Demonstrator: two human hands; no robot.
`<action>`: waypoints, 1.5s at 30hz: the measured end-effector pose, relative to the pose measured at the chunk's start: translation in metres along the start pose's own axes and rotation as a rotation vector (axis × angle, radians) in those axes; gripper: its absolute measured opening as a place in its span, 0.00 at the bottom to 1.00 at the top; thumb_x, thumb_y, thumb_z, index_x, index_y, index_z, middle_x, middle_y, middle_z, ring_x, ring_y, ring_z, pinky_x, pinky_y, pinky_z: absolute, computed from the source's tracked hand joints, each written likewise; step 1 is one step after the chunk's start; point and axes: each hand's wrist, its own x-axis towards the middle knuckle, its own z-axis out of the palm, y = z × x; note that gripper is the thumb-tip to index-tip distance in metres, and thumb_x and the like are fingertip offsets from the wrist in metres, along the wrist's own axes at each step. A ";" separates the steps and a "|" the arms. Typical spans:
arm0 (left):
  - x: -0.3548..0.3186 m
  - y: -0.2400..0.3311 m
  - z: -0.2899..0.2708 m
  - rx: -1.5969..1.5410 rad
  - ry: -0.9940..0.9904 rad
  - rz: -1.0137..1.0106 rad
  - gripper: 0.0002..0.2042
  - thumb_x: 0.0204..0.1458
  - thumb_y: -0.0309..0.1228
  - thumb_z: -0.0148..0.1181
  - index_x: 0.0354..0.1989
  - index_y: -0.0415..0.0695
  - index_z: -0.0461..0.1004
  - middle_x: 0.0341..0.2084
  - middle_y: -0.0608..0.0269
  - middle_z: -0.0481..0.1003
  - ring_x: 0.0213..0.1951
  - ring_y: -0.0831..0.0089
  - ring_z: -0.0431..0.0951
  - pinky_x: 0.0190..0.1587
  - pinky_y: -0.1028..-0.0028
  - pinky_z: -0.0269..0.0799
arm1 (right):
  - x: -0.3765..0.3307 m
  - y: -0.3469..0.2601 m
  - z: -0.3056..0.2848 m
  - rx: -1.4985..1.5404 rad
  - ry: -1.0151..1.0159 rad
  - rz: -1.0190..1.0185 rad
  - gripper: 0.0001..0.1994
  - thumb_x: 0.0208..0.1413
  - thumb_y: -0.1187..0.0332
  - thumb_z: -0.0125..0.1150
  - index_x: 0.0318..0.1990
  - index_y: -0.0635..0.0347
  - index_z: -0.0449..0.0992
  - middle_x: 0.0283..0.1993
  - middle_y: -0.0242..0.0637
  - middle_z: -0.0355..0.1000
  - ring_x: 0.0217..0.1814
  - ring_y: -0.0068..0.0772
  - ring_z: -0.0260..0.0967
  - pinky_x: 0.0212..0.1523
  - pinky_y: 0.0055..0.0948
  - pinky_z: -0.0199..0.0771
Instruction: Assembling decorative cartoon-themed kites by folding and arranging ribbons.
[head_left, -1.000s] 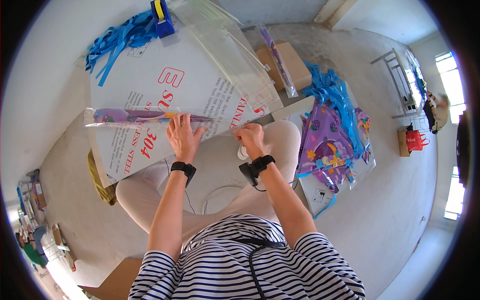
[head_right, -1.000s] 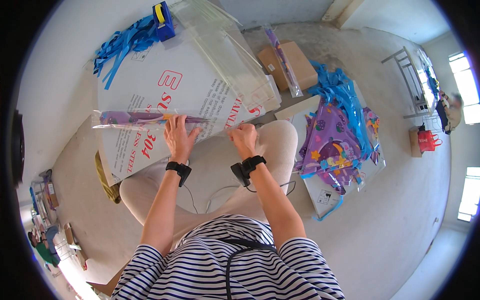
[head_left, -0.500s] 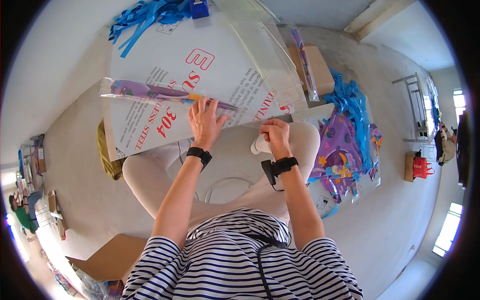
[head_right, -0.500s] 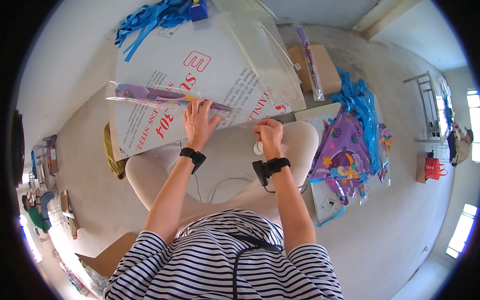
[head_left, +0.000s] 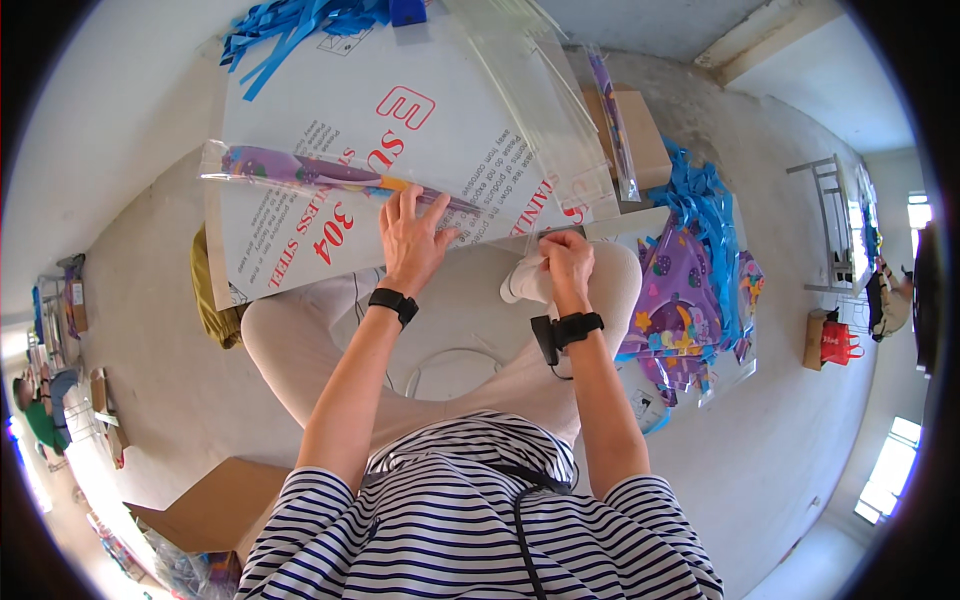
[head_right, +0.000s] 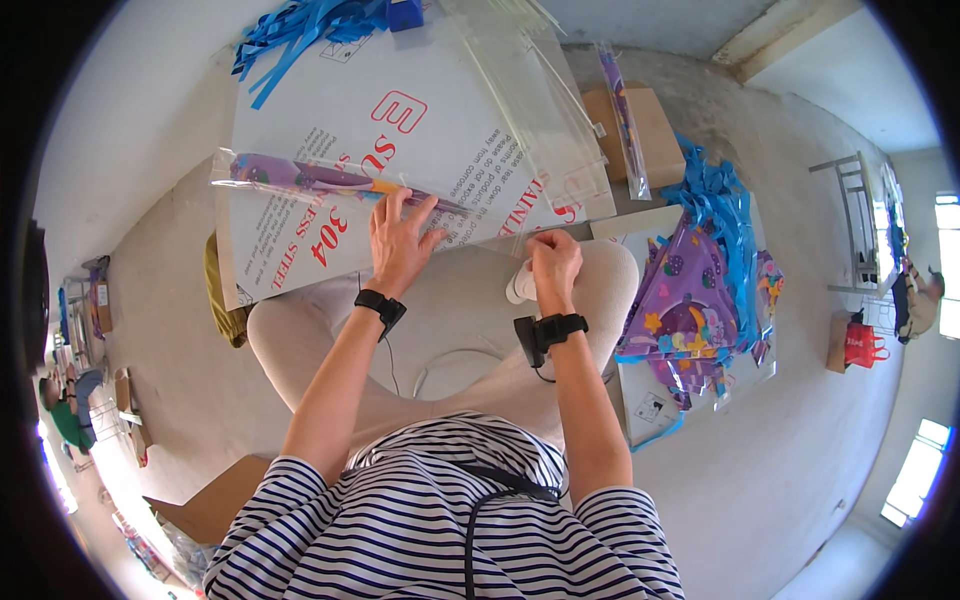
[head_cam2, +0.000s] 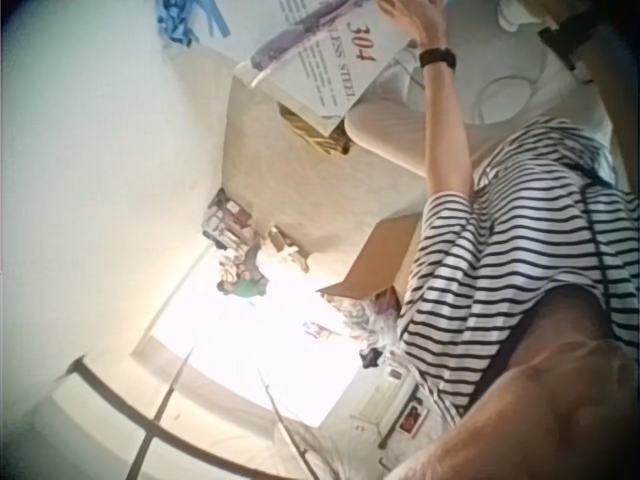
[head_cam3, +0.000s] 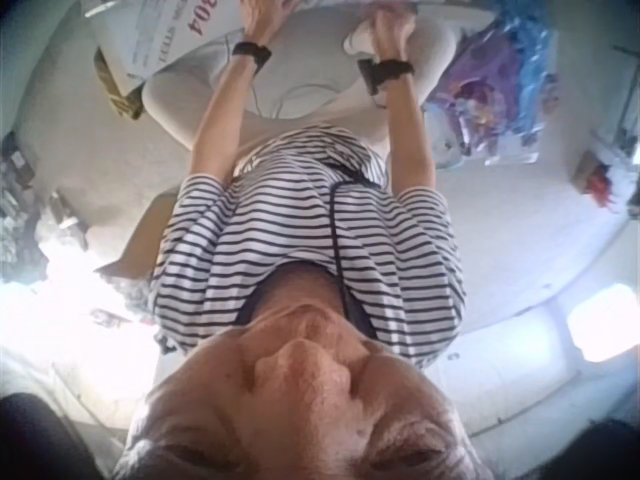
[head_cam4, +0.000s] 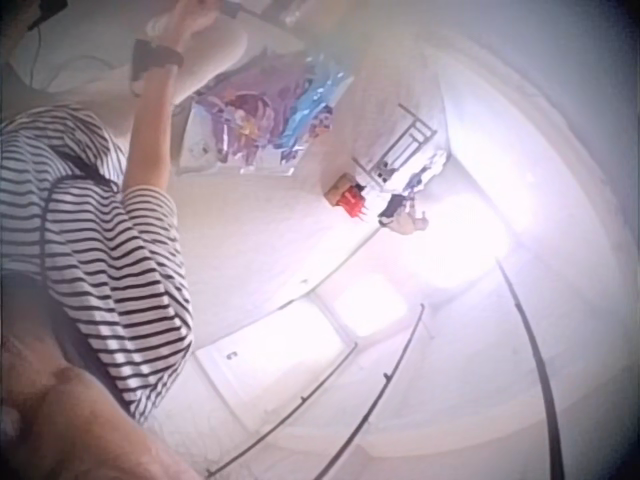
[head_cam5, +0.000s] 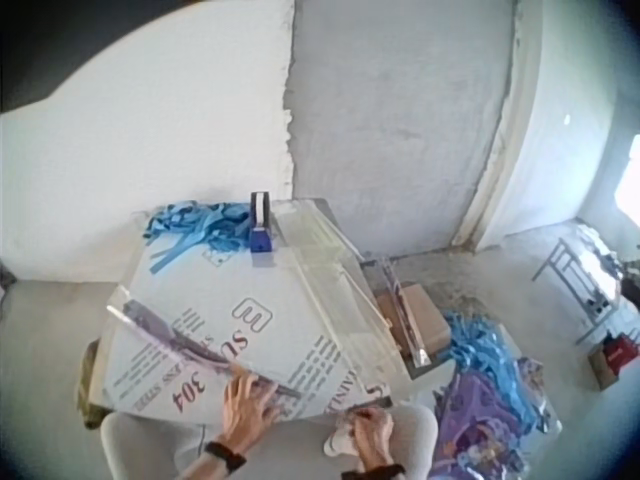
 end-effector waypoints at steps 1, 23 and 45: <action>0.000 0.000 -0.001 -0.001 -0.007 -0.003 0.26 0.40 0.35 0.75 0.51 0.51 0.79 0.53 0.56 0.67 0.57 0.56 0.66 0.60 0.55 0.60 | 0.002 -0.001 -0.001 -0.101 0.091 -0.119 0.06 0.45 0.76 0.64 0.33 0.64 0.80 0.23 0.38 0.76 0.19 0.32 0.72 0.23 0.31 0.71; -0.002 -0.004 -0.001 -0.024 0.007 0.008 0.28 0.37 0.35 0.76 0.52 0.53 0.78 0.54 0.58 0.66 0.58 0.55 0.65 0.60 0.54 0.60 | 0.034 -0.037 0.001 -0.017 -0.291 0.004 0.05 0.53 0.69 0.66 0.32 0.59 0.78 0.25 0.32 0.76 0.20 0.16 0.66 0.22 0.17 0.63; -0.003 -0.001 -0.006 -0.048 -0.033 -0.017 0.35 0.31 0.44 0.79 0.54 0.53 0.77 0.56 0.57 0.64 0.60 0.53 0.62 0.63 0.54 0.58 | 0.046 -0.028 0.006 -0.085 -0.304 -0.151 0.05 0.51 0.73 0.65 0.35 0.62 0.80 0.29 0.32 0.77 0.28 0.21 0.71 0.30 0.19 0.68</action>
